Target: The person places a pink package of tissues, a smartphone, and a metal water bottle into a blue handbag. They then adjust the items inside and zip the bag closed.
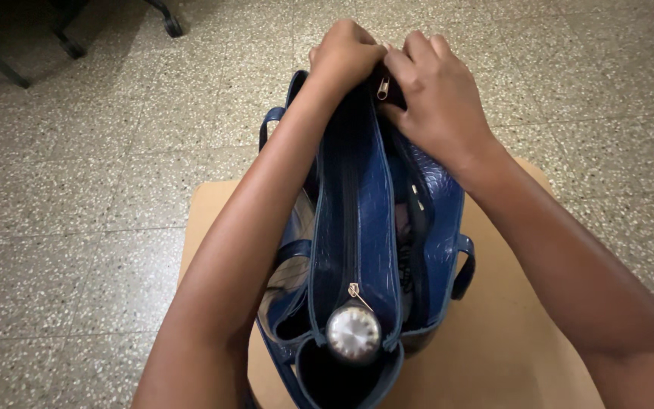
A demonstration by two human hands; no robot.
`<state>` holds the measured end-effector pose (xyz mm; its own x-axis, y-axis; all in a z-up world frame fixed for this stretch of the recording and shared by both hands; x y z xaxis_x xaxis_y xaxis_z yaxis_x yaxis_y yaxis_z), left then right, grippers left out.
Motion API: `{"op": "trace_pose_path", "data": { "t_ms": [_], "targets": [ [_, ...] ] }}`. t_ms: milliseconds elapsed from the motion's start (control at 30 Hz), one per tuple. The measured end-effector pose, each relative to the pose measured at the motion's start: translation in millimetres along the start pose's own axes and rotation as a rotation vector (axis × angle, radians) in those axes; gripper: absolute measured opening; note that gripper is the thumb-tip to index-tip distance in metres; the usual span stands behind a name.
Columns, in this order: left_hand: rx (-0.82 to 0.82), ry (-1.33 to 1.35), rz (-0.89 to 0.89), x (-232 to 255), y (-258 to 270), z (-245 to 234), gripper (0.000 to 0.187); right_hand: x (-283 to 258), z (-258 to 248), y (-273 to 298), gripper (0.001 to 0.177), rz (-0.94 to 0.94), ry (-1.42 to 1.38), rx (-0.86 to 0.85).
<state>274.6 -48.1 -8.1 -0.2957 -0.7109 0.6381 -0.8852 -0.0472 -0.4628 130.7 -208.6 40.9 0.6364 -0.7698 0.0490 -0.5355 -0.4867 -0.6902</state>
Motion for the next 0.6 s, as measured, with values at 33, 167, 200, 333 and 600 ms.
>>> {"op": "trace_pose_path", "data": {
  "t_ms": [33, 167, 200, 333, 600],
  "targets": [
    [-0.014, -0.003, -0.006, -2, -1, 1, 0.032, 0, 0, -1, 0.059, -0.006, 0.013, 0.008],
    [-0.046, -0.007, -0.033, -6, -3, 2, 0.029, 0, 2, -1, 0.053, -0.027, -0.021, 0.000],
    [-0.046, -0.006, -0.037, -6, -4, 2, 0.029, 2, 3, -1, 0.053, -0.032, -0.037, 0.007],
    [-0.036, 0.020, 0.001, -4, 0, -3, 0.031, 5, 6, 2, 0.033, -0.050, -0.021, 0.046],
    [-0.068, 0.017, -0.015, -1, 8, -10, 0.038, 1, 7, 4, 0.012, -0.065, 0.029, 0.085]
  ]
}}
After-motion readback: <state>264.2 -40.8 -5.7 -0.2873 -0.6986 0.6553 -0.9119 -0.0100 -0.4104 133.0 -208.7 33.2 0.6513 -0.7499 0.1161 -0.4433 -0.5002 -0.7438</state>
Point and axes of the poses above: each hand's wrist, its own y-axis away from the middle knuckle, its own z-axis out of the palm, x = y × z, the point moved 3 cm from there along -y, towards the middle knuckle, and after that the axes turned 5 degrees about z, right-handed, at the moved point
